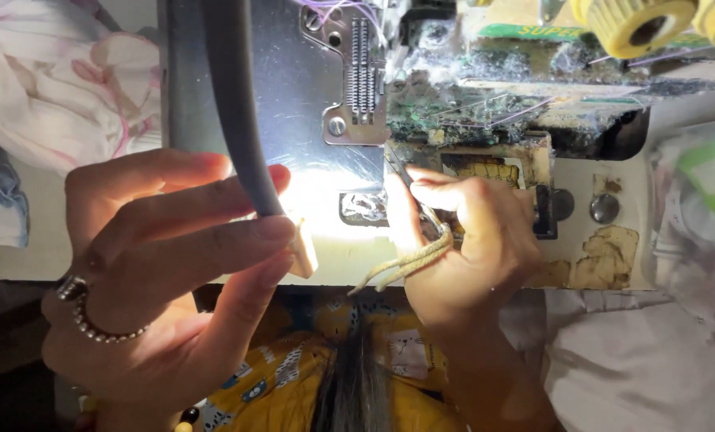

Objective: The person uses a small tool to clean and adjust the needle area of a sewing machine. They then use a screwdriver to tighten a screw on the machine's metal plate. Finally, they thread the machine and prepare it for use.

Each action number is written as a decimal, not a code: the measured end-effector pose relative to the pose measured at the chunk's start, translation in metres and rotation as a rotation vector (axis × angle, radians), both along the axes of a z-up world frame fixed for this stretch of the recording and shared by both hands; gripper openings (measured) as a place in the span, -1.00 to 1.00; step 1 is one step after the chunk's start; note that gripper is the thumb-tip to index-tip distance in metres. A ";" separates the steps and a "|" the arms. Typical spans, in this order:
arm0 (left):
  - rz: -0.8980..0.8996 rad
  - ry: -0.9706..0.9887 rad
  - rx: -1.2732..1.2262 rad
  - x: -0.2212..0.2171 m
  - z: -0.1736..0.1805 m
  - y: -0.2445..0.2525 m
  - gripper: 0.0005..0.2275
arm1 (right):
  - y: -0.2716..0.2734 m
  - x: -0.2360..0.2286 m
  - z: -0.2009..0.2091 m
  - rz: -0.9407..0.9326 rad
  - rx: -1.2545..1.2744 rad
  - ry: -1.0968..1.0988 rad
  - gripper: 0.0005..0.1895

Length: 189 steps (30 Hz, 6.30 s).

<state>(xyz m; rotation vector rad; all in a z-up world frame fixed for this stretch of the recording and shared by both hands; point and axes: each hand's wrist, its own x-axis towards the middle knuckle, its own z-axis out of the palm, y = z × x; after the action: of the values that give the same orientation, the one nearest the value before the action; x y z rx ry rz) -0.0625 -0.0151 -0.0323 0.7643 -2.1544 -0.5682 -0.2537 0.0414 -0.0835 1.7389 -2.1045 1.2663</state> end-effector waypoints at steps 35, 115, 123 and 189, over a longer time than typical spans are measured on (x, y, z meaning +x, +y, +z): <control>0.070 0.031 0.044 0.012 0.000 0.012 -0.90 | 0.012 0.006 -0.017 0.148 -0.018 -0.034 -0.75; -0.027 0.105 0.003 0.009 0.002 0.002 -0.87 | 0.037 -0.003 -0.001 0.154 0.073 -0.062 -0.71; -0.024 0.094 -0.005 0.015 0.001 0.002 -0.87 | 0.008 -0.001 -0.003 0.154 0.039 -0.017 -0.90; -0.005 0.023 0.042 0.013 0.014 -0.015 -0.75 | 0.029 -0.032 0.009 -0.014 0.003 -0.242 -0.74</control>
<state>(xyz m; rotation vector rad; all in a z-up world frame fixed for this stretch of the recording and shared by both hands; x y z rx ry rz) -0.0494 -0.0306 -0.0178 0.7720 -2.1297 -0.6235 -0.2862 0.0701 -0.0745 1.6408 -2.2396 1.5392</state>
